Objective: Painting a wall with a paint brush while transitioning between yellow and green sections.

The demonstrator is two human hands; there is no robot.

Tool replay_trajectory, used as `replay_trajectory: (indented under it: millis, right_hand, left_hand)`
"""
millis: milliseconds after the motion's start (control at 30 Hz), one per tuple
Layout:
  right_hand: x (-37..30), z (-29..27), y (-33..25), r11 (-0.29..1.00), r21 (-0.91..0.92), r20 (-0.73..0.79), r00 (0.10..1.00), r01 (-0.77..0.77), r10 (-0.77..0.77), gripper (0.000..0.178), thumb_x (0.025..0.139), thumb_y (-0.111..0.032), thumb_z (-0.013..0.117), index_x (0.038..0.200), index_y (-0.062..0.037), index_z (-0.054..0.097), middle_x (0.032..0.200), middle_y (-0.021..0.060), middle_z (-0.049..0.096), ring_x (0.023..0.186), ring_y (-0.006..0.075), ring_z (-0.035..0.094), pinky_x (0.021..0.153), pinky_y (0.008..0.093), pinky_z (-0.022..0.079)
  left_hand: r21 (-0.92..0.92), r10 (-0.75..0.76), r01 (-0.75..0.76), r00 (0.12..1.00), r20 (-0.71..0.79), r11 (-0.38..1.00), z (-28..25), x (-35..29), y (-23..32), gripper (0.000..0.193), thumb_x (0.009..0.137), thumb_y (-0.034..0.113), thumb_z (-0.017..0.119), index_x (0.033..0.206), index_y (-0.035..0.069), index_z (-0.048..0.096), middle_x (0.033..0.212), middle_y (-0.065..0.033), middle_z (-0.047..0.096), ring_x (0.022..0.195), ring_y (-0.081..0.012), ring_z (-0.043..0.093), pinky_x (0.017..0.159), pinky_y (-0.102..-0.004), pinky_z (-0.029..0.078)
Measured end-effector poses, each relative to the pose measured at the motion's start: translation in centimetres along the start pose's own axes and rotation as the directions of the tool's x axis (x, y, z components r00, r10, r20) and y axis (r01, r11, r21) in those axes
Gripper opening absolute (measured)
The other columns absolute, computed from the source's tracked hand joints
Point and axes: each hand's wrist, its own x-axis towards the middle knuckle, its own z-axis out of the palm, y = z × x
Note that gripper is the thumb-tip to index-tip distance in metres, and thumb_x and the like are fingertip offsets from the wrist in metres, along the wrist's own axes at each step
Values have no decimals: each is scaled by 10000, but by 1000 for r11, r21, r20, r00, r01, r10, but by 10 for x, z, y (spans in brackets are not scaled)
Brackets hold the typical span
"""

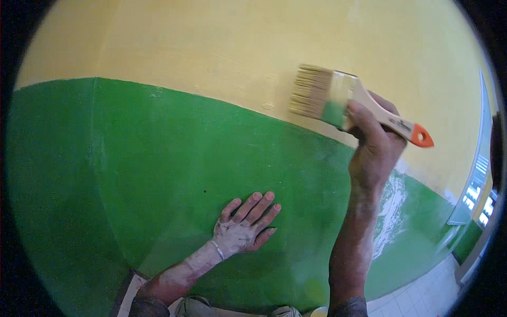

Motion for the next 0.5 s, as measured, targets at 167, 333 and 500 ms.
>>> replay_trajectory:
  millis: [167,333,500]
  right_hand:
    - [1,6,11,998,-46,88,994,-54,58,297,773,-28,759,1027,85,654,814,103,681,669,133,639,622,247,523]
    - [3,-19,18,992,-103,38,996,-72,76,305,771,-45,762,1026,85,658,832,105,679,686,135,635,639,255,524]
    - [2,-43,25,988,-148,27,999,-35,40,335,791,-50,737,1077,99,645,892,123,682,714,144,646,626,265,546]
  left_hand:
    - [77,36,-34,999,-19,996,1,3,-1,616,903,533,579,1445,261,477,1587,-41,330,1476,-239,230,1172,-458,125]
    - [58,25,-24,999,-21,998,3,3,0,604,924,526,539,1462,265,455,1599,-24,307,1482,-219,219,1184,-456,100]
    - [48,12,-10,1000,-24,999,2,2,1,600,935,522,518,1476,274,441,1606,-5,295,1486,-193,217,1193,-452,86]
